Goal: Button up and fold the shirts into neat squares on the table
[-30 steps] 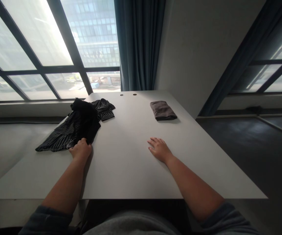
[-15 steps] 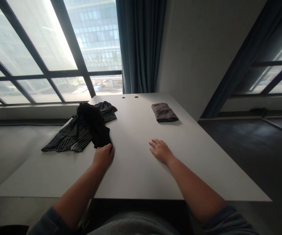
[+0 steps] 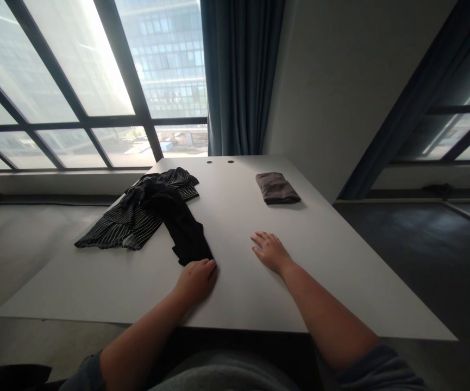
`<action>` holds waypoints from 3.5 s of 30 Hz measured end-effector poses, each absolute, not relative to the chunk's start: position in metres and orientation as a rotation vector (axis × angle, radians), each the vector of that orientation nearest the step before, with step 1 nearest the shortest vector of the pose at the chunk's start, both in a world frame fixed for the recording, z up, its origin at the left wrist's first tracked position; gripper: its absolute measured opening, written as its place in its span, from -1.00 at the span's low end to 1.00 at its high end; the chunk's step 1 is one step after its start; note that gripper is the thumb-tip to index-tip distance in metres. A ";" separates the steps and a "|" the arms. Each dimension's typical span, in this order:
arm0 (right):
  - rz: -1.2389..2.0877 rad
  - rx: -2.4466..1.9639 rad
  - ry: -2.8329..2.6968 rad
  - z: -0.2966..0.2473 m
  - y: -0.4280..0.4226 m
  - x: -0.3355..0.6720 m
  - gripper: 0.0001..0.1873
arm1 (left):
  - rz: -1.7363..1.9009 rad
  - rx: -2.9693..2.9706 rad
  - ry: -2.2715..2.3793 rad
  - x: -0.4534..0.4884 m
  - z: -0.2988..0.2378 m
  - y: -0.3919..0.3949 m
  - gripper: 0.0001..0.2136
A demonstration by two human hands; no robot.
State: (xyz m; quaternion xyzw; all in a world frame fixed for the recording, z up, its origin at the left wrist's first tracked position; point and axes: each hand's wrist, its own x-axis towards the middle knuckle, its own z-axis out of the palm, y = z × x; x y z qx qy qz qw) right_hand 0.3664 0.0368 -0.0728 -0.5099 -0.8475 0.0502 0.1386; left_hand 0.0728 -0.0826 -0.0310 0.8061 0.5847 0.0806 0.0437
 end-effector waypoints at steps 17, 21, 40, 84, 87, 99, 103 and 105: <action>0.161 -1.405 -2.413 -0.076 0.038 0.371 -0.50 | 0.703 2.068 2.316 -0.033 -0.003 -0.016 -0.60; 0.152 -1.405 -2.392 -0.077 0.038 0.370 -0.53 | 0.721 1.584 2.607 -0.114 -0.020 0.031 -0.23; 0.142 -1.211 -2.234 -0.079 0.044 0.366 -0.73 | 1.256 1.251 2.294 -0.057 -0.031 0.087 -0.43; 0.158 -1.106 -1.544 -0.019 0.056 0.290 -0.57 | 1.206 2.135 1.531 0.042 0.007 0.038 -0.85; 0.066 -0.977 -1.836 0.002 0.034 0.284 -0.58 | 1.254 2.049 1.486 0.047 0.014 0.030 -0.86; 0.208 -0.931 -2.498 -0.012 0.019 0.257 -0.57 | 1.723 1.188 1.276 0.048 0.013 0.041 -0.71; 0.276 -1.006 -2.431 -0.016 0.023 0.259 -0.55 | 1.732 1.535 1.663 0.037 -0.001 0.053 -0.77; 0.253 -1.038 -2.417 -0.014 0.024 0.262 -0.60 | 1.696 1.794 1.931 0.033 0.002 0.051 -0.83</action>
